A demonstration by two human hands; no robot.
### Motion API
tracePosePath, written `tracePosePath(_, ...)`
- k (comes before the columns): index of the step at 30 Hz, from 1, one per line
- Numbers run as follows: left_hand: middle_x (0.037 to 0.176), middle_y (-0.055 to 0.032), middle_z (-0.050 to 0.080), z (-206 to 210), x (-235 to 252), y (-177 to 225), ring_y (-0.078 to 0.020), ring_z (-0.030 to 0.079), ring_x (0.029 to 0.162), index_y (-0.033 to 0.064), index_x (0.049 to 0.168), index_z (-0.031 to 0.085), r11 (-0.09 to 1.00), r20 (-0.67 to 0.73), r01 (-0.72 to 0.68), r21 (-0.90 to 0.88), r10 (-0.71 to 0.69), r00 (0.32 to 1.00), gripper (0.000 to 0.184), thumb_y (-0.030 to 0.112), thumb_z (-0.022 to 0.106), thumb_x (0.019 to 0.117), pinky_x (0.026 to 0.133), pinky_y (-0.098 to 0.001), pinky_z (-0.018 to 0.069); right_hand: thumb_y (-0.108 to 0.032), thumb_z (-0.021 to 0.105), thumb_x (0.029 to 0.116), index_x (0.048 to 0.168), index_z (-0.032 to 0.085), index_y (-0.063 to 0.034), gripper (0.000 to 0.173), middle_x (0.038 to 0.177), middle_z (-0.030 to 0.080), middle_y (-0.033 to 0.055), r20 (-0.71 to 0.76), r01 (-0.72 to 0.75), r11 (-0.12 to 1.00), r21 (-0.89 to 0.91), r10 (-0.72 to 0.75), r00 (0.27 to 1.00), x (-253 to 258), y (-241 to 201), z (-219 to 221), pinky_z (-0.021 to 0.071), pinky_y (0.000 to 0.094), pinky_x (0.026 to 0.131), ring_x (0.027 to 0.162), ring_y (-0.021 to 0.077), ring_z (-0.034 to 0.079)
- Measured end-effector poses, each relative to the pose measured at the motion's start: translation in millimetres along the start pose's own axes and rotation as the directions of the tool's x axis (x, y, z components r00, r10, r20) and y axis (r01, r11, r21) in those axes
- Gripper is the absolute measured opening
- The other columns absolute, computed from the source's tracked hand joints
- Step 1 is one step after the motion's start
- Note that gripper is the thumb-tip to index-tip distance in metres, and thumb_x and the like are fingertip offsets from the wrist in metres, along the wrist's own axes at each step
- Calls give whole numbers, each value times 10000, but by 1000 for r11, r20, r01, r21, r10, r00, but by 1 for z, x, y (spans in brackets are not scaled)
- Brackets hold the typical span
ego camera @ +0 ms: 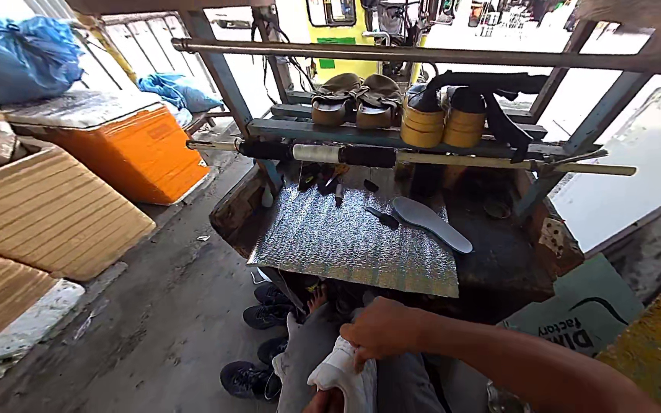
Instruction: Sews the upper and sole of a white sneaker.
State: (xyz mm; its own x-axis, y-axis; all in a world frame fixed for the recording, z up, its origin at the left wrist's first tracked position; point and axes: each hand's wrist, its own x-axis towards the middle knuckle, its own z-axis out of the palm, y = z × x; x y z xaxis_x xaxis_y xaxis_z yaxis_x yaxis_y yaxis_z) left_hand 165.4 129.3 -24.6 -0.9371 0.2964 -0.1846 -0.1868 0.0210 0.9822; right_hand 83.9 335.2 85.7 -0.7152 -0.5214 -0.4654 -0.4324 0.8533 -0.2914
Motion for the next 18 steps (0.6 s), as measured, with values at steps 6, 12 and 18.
tracePosePath(6,798,-7,718,6,7,13,-59,687,737,34,943,726,999,-103,2,46,3,995,211,51,525,1006,705,-254,590,-700,634,885,1059,671,-46,677,787,672,155,-117,-220,970,-99,208,971,-6,10,-12,521,591,693,803,378,693)
tracePosePath(12,964,-16,758,11,0,8,-46,710,895,33,1037,755,990,-109,-138,8,138,984,202,32,556,1002,846,-228,594,-829,628,765,743,600,-100,730,533,520,73,-429,-363,929,-70,301,852,-26,59,12,439,518,493,525,301,596)
tracePosePath(18,1067,-41,745,4,-4,-4,-65,696,1010,28,1080,750,979,-119,-183,90,193,974,228,5,543,987,944,-247,572,-760,707,750,789,653,-37,725,615,561,85,-264,-207,881,426,340,903,-27,51,60,487,540,563,598,280,589)
